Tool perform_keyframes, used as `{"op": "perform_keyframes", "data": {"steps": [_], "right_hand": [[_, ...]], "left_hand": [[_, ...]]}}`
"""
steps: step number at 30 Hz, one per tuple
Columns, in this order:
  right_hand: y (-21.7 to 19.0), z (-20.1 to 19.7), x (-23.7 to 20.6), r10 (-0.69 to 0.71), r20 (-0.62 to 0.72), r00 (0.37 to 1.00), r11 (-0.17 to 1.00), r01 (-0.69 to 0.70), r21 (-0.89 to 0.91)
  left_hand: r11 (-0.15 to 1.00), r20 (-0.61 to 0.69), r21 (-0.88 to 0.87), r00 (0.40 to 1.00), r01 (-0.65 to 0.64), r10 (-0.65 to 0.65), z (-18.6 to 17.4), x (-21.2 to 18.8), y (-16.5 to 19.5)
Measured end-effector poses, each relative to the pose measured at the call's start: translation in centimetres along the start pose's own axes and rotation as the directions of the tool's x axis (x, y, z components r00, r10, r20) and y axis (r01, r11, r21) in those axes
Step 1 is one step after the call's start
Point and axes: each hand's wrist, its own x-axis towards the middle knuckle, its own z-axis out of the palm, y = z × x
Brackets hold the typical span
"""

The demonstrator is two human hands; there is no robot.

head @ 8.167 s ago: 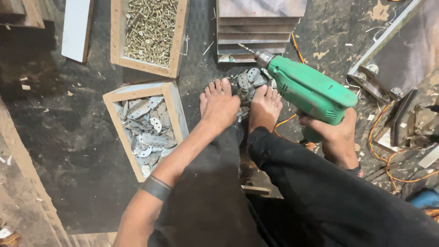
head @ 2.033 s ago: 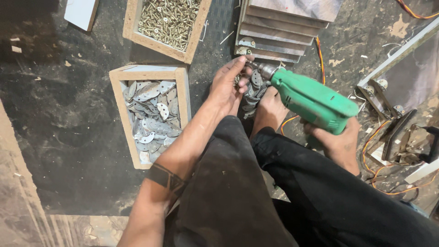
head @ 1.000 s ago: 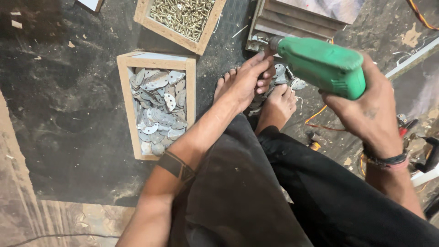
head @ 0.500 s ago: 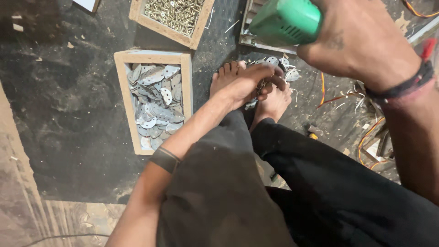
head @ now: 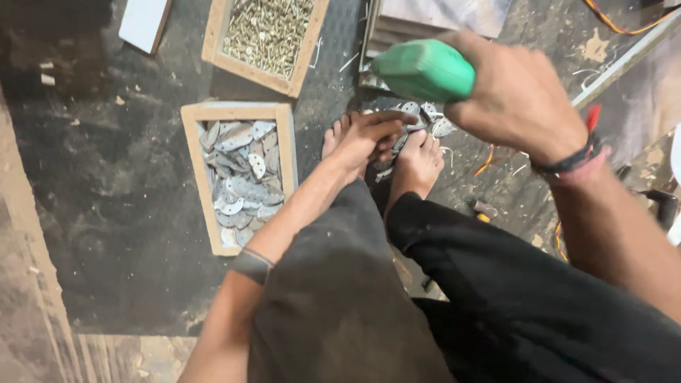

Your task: The person kneels on the workshop floor and uses a green electric drill to drive screws, fastening metal hinge plates to the edges of wooden panels. They pick screws from a wooden tray, position each hinge plate on a panel, drill it in place, and stack the finished panels aside.

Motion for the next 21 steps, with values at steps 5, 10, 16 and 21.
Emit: {"op": "perform_keyframes", "data": {"steps": [5, 10, 16, 21], "right_hand": [[3.6, 5.1, -3.9, 0.125, -0.155, 0.980, 0.678, 0.030, 0.734], [4.0, 11.6, -10.9, 0.424, 0.048, 0.905, 0.155, -0.125, 0.980], [5.8, 14.6, -14.7, 0.402, 0.119, 0.908, 0.116, -0.180, 0.977], [5.2, 14.8, -14.9, 0.386, 0.126, 0.914, 0.055, -0.159, 0.986]], "left_hand": [[0.953, -0.083, -0.300, 0.996, -0.047, 0.023, -1.5, -0.4, 0.7], [0.962, -0.217, -0.255, 0.975, -0.102, 0.046, -2.5, 0.4, 0.9], [0.968, -0.363, -0.224, 0.931, -0.115, 0.026, -2.9, 1.4, -0.1], [0.959, -0.267, -0.269, 0.964, -0.088, 0.014, -3.2, 0.9, -0.3]]}}
